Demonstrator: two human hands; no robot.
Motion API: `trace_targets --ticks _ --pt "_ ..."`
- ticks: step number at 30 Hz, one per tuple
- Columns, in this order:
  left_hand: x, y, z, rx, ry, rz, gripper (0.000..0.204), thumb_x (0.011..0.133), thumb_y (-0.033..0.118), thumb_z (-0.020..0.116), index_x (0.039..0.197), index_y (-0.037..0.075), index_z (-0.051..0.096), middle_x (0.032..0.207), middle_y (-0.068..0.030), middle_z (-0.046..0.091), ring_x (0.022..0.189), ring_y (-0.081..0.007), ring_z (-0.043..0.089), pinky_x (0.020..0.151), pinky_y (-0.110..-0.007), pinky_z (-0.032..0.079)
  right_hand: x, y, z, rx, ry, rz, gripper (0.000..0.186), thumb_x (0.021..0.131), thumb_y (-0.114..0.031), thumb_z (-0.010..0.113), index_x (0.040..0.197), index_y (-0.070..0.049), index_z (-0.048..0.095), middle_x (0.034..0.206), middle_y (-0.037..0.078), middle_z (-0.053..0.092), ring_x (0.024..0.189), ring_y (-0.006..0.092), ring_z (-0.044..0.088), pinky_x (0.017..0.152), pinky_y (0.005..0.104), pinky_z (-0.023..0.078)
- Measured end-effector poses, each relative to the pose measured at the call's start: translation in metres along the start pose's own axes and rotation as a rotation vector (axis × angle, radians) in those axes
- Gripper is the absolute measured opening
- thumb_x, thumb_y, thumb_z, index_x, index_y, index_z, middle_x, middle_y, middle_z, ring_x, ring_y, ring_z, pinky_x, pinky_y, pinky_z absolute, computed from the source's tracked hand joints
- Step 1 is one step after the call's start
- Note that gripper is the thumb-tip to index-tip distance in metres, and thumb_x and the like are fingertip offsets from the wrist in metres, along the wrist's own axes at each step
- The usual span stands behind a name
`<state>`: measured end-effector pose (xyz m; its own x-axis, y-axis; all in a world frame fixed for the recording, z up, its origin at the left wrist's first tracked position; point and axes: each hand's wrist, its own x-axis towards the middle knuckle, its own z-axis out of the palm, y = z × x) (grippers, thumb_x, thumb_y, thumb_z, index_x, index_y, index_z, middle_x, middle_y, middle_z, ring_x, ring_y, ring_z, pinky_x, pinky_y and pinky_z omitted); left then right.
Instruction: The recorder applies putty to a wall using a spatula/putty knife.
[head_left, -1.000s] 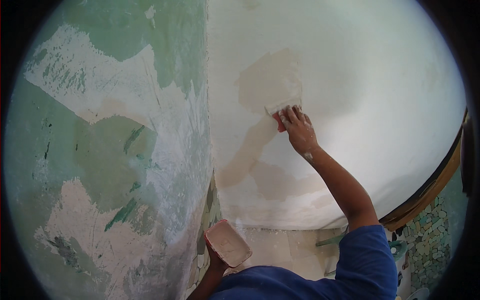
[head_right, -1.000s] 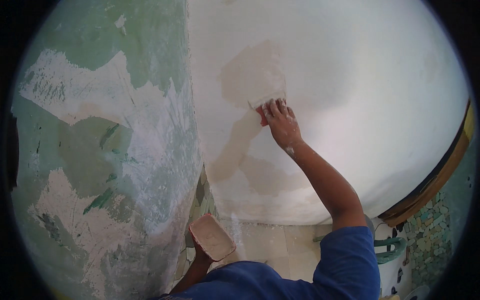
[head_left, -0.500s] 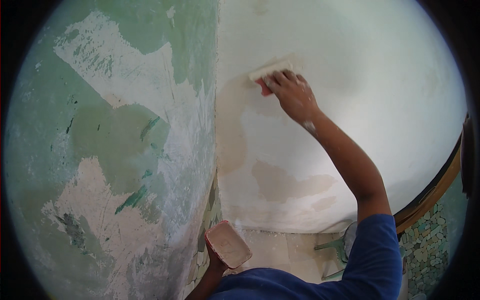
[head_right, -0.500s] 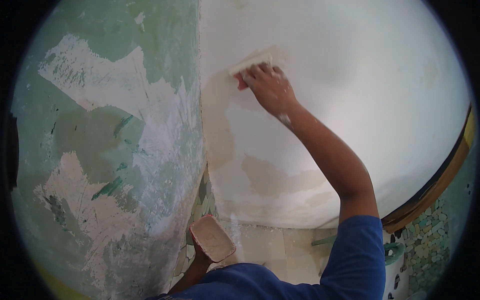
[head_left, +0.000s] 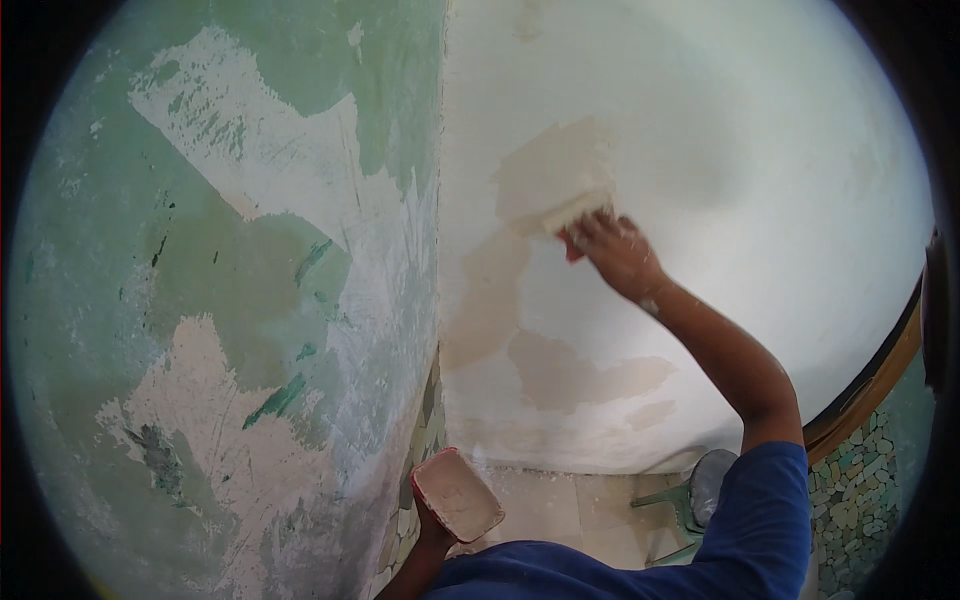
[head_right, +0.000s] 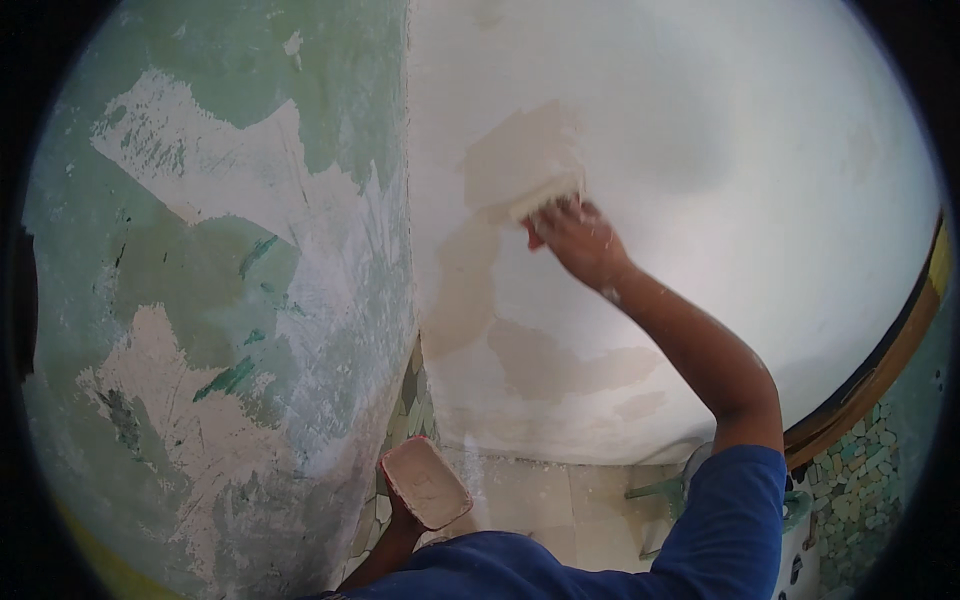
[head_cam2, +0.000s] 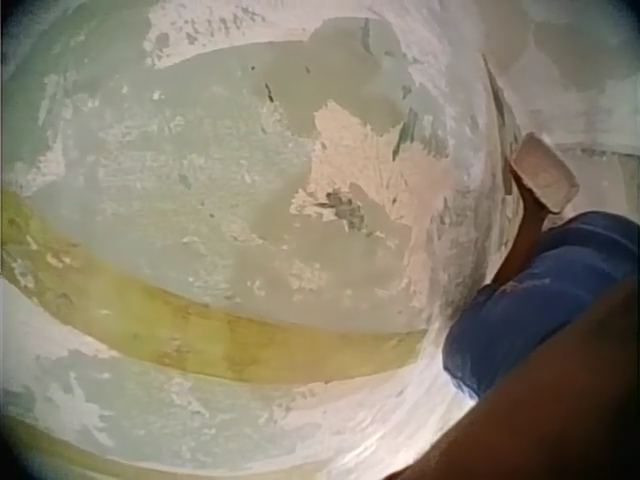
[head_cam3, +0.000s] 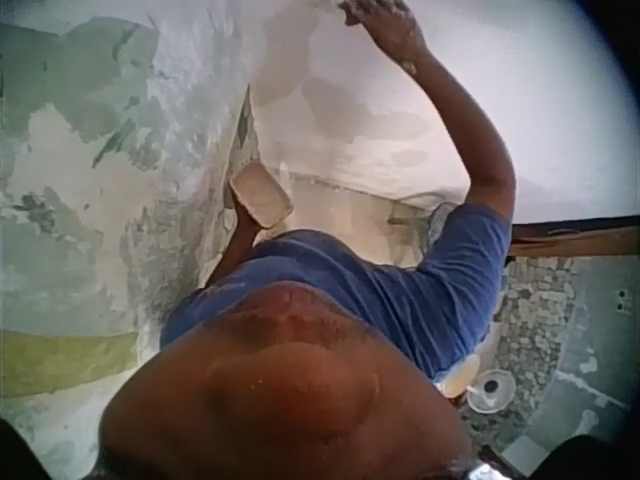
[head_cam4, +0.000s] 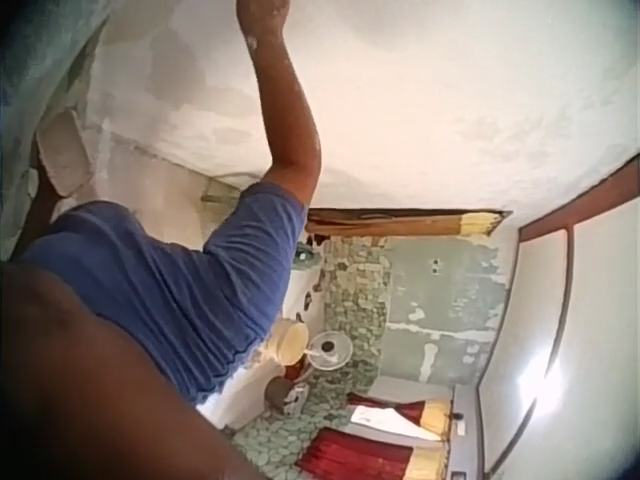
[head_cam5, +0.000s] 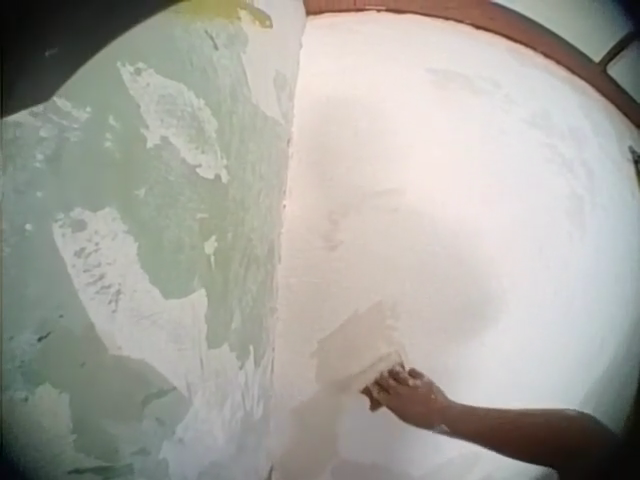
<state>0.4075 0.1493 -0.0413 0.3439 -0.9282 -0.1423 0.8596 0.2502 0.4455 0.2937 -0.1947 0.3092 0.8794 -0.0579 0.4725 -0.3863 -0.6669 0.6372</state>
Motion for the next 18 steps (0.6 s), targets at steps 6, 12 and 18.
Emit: trace_targets --ticks 6,12,18 --pt "0.005 -0.008 0.003 -0.101 -0.016 -0.013 0.068 0.086 0.071 0.025 0.130 0.023 0.046 0.121 -0.0010 0.054 0.108 -0.0229 0.054 0.091 -0.049 0.045 0.044 0.041 -0.030 -0.073 0.103 0.217 0.045 0.086 -0.007 0.045 0.131 -0.010 0.046 0.133 0.013 0.046 0.125 0.0300 0.042 0.099 0.0454 0.036" --pt "0.006 -0.014 -0.007 -0.215 -0.069 -0.037 0.063 0.088 0.067 0.029 0.129 0.021 0.046 0.120 -0.0017 0.054 0.109 -0.0235 0.053 0.091 -0.048 0.045 -0.034 -0.002 0.028 0.034 -0.115 0.170 0.047 0.083 -0.006 0.047 0.129 -0.006 0.046 0.128 0.013 0.048 0.120 0.0300 0.045 0.092 0.0422 0.043" --pt "0.004 -0.010 -0.011 0.110 0.034 0.032 0.060 0.090 0.063 0.031 0.132 0.021 0.041 0.122 -0.0016 0.051 0.112 -0.0225 0.050 0.092 -0.047 0.044 -0.029 -0.008 0.001 0.163 -0.301 0.104 0.044 0.083 -0.005 0.047 0.126 -0.007 0.050 0.123 0.013 0.052 0.115 0.0295 0.048 0.091 0.0424 0.043"
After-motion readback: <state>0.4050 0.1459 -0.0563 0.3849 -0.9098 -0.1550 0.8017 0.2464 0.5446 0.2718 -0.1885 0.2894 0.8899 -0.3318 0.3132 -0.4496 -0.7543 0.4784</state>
